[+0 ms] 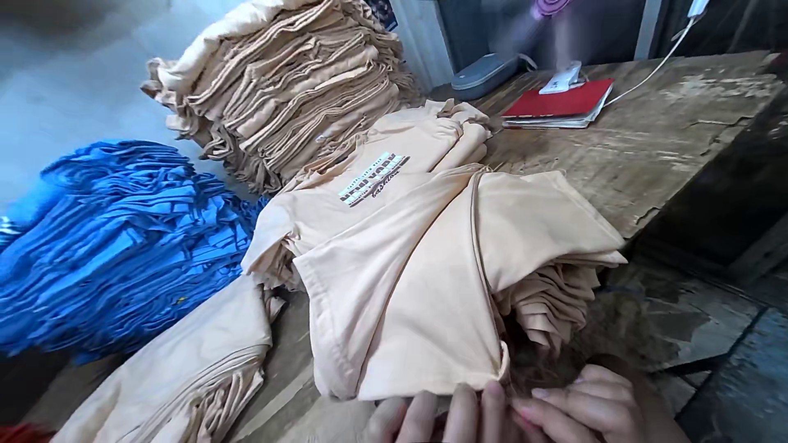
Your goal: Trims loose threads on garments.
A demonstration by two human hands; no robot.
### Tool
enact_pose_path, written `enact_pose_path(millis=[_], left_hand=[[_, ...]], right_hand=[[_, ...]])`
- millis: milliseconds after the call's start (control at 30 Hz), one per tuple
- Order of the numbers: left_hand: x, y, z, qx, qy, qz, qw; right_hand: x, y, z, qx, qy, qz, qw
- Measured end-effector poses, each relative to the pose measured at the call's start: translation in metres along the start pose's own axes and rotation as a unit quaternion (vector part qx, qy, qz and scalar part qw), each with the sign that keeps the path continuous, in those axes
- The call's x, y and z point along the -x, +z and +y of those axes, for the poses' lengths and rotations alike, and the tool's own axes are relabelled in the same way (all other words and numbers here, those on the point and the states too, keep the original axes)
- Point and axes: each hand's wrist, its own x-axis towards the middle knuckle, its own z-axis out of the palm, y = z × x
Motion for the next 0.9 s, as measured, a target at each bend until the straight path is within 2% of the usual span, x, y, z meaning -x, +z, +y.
enact_pose_path(millis=[167, 233, 433, 567, 733, 900], left_hand=[[0.001, 0.008, -0.008, -0.018, -0.044, 0.009, 0.999], [-0.002, 0.007, -0.006, -0.018, -0.035, 0.01, 0.999], [-0.012, 0.02, 0.002, -0.056, -0.011, 0.004, 0.998], [-0.016, 0.023, 0.003, -0.039, -0.011, 0.007, 0.999], [-0.017, 0.022, 0.003, -0.034, -0.033, -0.01, 0.999], [-0.012, 0.019, -0.001, -0.007, -0.021, -0.015, 1.0]], right_hand=[[-0.005, 0.003, 0.003, -0.051, 0.07, 0.005, 0.996], [-0.007, 0.003, 0.003, -0.081, 0.109, 0.006, 0.991], [-0.017, 0.009, -0.006, -0.128, 0.259, -0.091, 0.953], [-0.014, 0.001, -0.015, -0.161, 0.225, -0.094, 0.956], [-0.012, -0.006, -0.008, -0.106, 0.203, -0.107, 0.968], [-0.014, -0.011, -0.005, -0.172, 0.191, -0.115, 0.96]])
